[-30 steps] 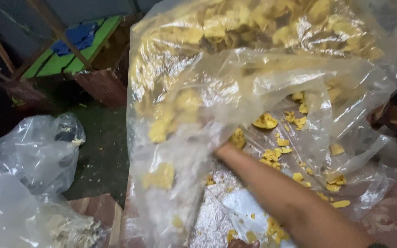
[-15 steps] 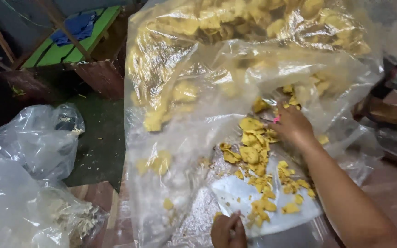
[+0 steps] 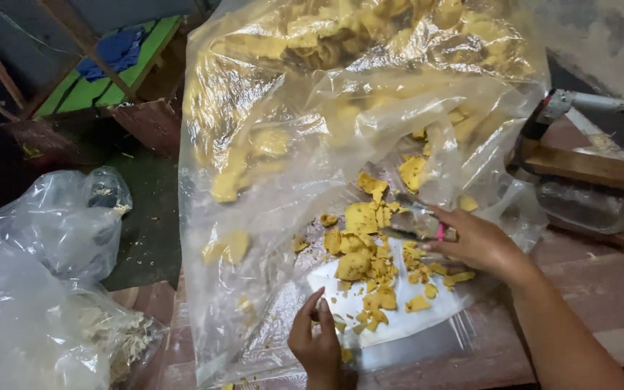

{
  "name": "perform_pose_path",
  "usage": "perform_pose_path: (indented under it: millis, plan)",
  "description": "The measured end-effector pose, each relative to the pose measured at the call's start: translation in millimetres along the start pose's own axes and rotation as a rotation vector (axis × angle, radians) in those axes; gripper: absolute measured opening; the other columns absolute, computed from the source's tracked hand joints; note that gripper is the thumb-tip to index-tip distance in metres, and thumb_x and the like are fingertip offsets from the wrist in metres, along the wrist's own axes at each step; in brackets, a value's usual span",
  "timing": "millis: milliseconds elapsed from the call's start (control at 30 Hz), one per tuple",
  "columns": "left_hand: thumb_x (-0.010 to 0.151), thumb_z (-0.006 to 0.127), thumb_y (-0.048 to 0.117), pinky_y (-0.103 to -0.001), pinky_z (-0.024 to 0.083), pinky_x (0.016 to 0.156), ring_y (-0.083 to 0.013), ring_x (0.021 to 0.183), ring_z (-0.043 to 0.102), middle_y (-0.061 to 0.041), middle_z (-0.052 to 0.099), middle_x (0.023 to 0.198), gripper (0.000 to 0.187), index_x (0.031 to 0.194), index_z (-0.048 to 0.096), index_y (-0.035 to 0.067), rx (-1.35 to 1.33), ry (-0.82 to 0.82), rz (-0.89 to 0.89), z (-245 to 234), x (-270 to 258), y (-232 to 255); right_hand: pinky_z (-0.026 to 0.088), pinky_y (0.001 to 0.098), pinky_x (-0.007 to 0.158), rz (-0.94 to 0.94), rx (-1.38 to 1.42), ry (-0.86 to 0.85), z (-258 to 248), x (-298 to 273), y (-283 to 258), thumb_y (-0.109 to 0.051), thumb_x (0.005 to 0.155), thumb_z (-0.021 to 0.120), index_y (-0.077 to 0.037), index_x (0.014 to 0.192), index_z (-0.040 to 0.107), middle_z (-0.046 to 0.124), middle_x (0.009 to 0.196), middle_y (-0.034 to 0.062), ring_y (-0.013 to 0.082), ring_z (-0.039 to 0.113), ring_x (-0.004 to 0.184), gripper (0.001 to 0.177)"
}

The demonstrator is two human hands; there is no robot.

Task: Manually filling small plastic bags with yellow food pieces and sealing them using a heat sealing machine.

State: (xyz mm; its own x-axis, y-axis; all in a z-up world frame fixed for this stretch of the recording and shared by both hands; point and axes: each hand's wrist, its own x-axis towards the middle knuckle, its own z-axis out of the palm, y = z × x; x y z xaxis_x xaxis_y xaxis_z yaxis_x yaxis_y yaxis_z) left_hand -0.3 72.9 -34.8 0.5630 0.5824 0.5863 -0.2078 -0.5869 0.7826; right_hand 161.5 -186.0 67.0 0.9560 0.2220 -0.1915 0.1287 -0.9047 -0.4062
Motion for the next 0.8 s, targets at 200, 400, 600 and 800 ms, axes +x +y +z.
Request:
perform_pose_path:
  millis: [200, 400, 600, 800]
  plan:
    - [0.09, 0.069, 0.018, -0.024, 0.041, 0.048, -0.0071, 0.049, 0.052, 0.007, 0.062, 0.056, 0.022, 0.11, 0.077, 0.019, 0.312, -0.112, 0.192, 19, 30, 1, 0.061, 0.0385, 0.088, -0.07, -0.241, 0.076, 11, -21, -36, -0.041, 0.082, 0.079, -0.026, 0.158, 0.033, 0.064, 0.12, 0.0018, 0.0194, 0.068, 0.096, 0.09]
    - [0.093, 0.065, 0.031, -0.03, 0.041, 0.044, -0.013, 0.045, 0.053, 0.003, 0.062, 0.056, 0.025, 0.113, 0.078, 0.023, 0.387, -0.271, 0.016, 34, 60, 13, 0.055, 0.0411, 0.084, -0.251, -0.275, 0.175, 50, -1, -31, -0.047, 0.08, 0.079, -0.021, 0.151, 0.044, 0.067, 0.105, 0.0041, 0.0225, 0.065, 0.092, 0.084]
    - [0.095, 0.062, 0.038, -0.033, 0.051, 0.056, -0.0174, 0.058, 0.064, 0.0, 0.073, 0.075, 0.035, 0.126, 0.073, 0.028, 0.427, -0.425, -0.21, 34, 65, 16, 0.053, 0.0346, 0.061, -0.073, -0.147, 0.117, 46, -2, -43, -0.038, 0.09, 0.071, -0.024, 0.121, 0.071, 0.072, 0.087, 0.0001, 0.0174, 0.065, 0.067, 0.034]
    - [0.097, 0.057, 0.031, -0.034, 0.055, 0.06, -0.0231, 0.069, 0.074, -0.008, 0.08, 0.097, 0.033, 0.122, 0.075, 0.016, 0.399, -0.367, -0.145, 31, 67, 7, 0.057, 0.0352, 0.076, -0.085, -0.129, 0.229, 29, -11, -24, -0.037, 0.089, 0.071, -0.029, 0.133, 0.066, 0.073, 0.114, -0.0039, 0.0189, 0.071, 0.088, 0.045]
